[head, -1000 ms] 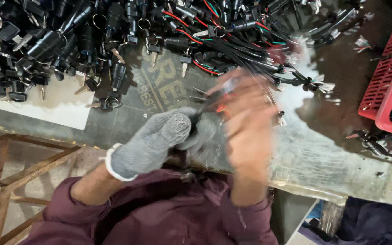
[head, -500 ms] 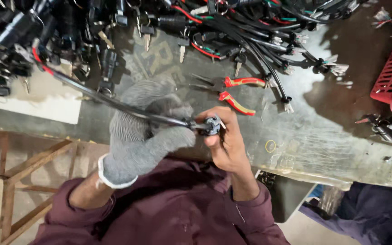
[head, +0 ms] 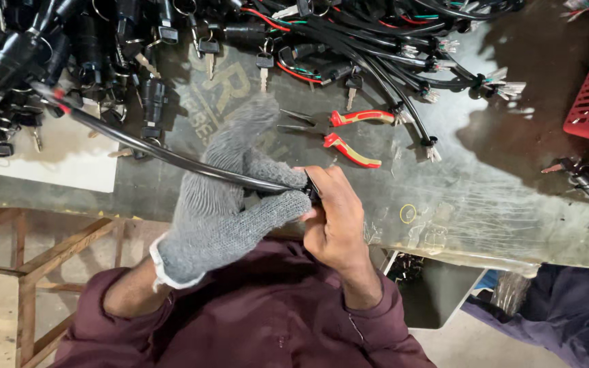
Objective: The person works at a bench covered with black cable assemblies, stripping the outer insulation from the end of a cable and separating the inner red, green and black wires by hand. They use red-handled pliers to cut and trim the wire ends and fit the prepared cable end into a black connector body, repeating the preparation on the cable.
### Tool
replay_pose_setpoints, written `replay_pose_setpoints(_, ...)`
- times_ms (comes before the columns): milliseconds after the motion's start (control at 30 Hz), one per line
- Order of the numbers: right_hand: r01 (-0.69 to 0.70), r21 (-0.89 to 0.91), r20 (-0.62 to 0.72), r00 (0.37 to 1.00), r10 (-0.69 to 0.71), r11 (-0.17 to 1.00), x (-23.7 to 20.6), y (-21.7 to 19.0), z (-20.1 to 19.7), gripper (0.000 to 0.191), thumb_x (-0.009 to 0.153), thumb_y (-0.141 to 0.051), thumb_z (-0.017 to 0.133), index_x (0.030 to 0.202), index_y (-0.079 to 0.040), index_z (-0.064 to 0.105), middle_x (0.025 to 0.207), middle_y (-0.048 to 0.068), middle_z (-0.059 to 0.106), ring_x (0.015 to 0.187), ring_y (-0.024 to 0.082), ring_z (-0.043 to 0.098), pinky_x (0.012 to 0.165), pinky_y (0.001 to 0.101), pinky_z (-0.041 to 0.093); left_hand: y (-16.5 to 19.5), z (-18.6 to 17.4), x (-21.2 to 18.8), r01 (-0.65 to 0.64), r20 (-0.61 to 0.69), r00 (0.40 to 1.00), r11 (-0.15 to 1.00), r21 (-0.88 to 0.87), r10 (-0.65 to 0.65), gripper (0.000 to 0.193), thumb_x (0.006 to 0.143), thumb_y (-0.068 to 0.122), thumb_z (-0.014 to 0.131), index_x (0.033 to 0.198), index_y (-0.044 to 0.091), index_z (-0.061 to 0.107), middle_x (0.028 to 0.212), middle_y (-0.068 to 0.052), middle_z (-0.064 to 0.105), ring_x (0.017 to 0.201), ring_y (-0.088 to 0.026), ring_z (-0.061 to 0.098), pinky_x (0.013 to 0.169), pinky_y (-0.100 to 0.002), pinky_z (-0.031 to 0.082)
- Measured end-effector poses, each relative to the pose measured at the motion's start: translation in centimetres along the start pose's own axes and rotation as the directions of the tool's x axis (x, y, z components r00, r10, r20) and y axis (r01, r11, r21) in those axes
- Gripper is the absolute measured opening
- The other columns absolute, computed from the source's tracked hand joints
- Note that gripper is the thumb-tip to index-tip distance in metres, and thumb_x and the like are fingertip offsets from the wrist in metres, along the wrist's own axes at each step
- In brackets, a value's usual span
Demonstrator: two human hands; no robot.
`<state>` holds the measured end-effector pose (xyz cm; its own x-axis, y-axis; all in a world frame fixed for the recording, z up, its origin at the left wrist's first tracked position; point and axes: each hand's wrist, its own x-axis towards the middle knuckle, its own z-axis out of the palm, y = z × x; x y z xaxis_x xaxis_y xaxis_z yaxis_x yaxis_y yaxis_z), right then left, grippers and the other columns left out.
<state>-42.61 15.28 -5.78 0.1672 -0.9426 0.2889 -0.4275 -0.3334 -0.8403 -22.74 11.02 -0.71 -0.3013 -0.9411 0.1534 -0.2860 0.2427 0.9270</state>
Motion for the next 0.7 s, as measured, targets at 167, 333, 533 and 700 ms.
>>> replay_pose_setpoints(167,-0.015,0.087,-0.012,1.000,0.016,0.996,-1.5,1.9,1.1,0.037,0.101,-0.007,0.053,0.136,0.006,0.051,0.113,0.017,0.065,0.099,0.027,0.065,0.088,0.0331,0.051,-0.3,0.3,0.2,0.092,0.136,0.987,0.995,-0.045,-0.085,0.050,0.091,0.028,0.077,0.133,0.008,0.059,0.114,-0.013,0.072,0.094,-0.027,0.073,0.083,-0.036,0.057)
replay_pose_setpoints(333,-0.312,0.521,0.035,0.938,0.346,0.794,-2.7,5.5,2.3,0.036,0.106,-0.018,0.054,0.131,0.008,0.060,0.101,0.006,0.062,0.089,0.012,0.053,0.085,0.0286,0.045,-0.4,2.8,-0.5,-0.023,0.116,0.993,0.935,0.354,-0.019,0.038,0.092,0.032,0.074,0.121,0.008,0.070,0.112,-0.016,0.072,0.099,-0.038,0.068,0.083,-0.045,0.052)
replay_pose_setpoints(533,-0.226,0.472,0.029,0.970,0.241,0.852,-5.5,7.2,2.3,0.019,0.100,-0.022,0.057,0.103,-0.003,0.059,0.082,0.001,0.057,0.076,0.010,0.052,0.070,0.0301,0.042,-3.7,2.6,-0.1,0.165,0.425,0.884,0.981,0.104,-0.194,0.035,0.092,0.031,0.067,0.123,0.015,0.071,0.116,-0.008,0.075,0.104,-0.030,0.069,0.091,-0.045,0.052)
replay_pose_setpoints(700,-0.358,0.375,0.081,0.931,0.355,0.855,-5.3,9.2,2.4,0.031,0.101,-0.029,0.059,0.095,0.000,0.067,0.069,0.000,0.057,0.063,0.010,0.046,0.058,0.0315,0.037,-3.0,2.0,0.4,-0.219,0.189,0.956,0.975,-0.044,0.223,0.037,0.101,0.025,0.064,0.131,0.004,0.067,0.134,-0.013,0.069,0.131,-0.034,0.061,0.113,-0.043,0.045)
